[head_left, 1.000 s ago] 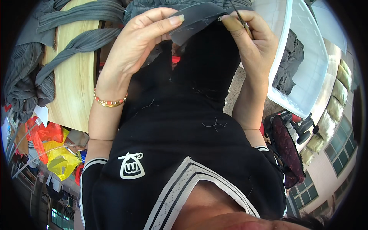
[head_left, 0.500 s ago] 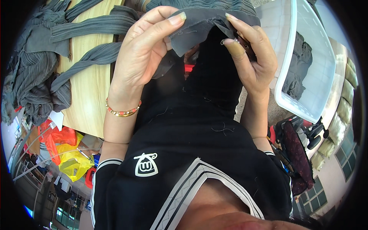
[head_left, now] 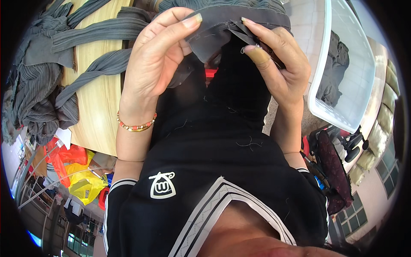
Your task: Trimming excess threads and fabric from textile strips using scissors.
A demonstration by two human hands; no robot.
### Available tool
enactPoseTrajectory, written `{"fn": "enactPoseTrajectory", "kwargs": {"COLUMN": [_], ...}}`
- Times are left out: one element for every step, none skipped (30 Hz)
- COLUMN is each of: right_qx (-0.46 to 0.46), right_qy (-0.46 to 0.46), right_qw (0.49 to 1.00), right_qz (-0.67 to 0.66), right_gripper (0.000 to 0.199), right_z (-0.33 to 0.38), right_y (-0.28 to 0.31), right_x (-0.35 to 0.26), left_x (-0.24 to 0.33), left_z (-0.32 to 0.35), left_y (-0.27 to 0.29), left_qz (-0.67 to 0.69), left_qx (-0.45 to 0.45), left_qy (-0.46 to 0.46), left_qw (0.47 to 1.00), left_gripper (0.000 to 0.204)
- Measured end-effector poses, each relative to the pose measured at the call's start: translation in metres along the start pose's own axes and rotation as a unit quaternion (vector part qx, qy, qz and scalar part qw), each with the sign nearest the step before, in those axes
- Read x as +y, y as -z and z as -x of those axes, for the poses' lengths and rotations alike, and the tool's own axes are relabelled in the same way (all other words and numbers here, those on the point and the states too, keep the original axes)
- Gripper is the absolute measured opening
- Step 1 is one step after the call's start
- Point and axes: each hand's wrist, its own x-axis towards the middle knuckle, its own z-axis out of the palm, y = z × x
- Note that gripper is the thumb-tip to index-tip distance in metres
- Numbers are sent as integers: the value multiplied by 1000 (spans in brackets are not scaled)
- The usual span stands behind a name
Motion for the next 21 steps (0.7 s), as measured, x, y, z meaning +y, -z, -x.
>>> {"fn": "enactPoseTrajectory", "kwargs": {"right_qx": [1,1,2,4,4,6,7,8,11,14,15,10,6,6,3,-1,-1,1,4,4,3], "right_qy": [0,-1,-8,-15,-16,-19,-23,-22,-22,-22,-22,-24,-25,-26,-28,-30,-31,-34,-38,-38,-32], "right_qw": [1000,1000,1000,1000,1000,1000,999,999,999,999,999,999,999,999,999,998,998,998,997,997,998], "right_qz": [-10,-9,-12,-15,-15,-21,-28,-28,-32,-37,-37,-41,-45,-45,-46,-48,-48,-54,-61,-61,-45], "right_gripper": [41,41,41,41,41,41,40,40,40,39,39,39,38,38,38,38,38,38,38,38,39], "right_z": [1,1,2,2,3,3,4,4,3,3,3,4,4,4,4,4,4,5,5,5,5], "right_y": [0,0,1,1,1,1,0,0,0,0,0,1,1,2,2,2,2,1,1,1,0], "right_x": [0,0,1,1,1,2,2,2,3,2,3,3,3,3,3,3,3,3,3,2,2], "left_x": [0,0,0,0,0,0,0,0,-2,-2,-1,-1,-1,0,0,0,0,0,0,0,0], "left_z": [0,1,1,1,1,1,1,0,-1,-2,-2,-1,0,1,3,4,4,4,4,5,5], "left_y": [1,1,2,2,1,0,-1,4,13,18,18,18,19,21,25,26,24,18,16,16,17], "left_qz": [6,6,3,0,0,-8,-16,-17,3,23,23,-3,-30,-29,-76,-121,-121,-123,-124,-124,-118], "left_qx": [-2,-2,3,8,8,7,6,5,-37,-80,-80,-85,-89,-89,-68,-48,-48,-32,-16,-16,-17], "left_qy": [3,3,7,10,10,6,3,2,3,3,4,-4,-13,-12,-28,-45,-44,-54,-65,-64,-58], "left_qw": [1000,1000,1000,1000,1000,1000,1000,1000,999,997,996,996,996,996,994,990,991,990,990,990,991], "left_gripper": [16,16,16,16,16,15,15,15,18,22,22,21,20,20,19,18,18,18,17,17,17]}}
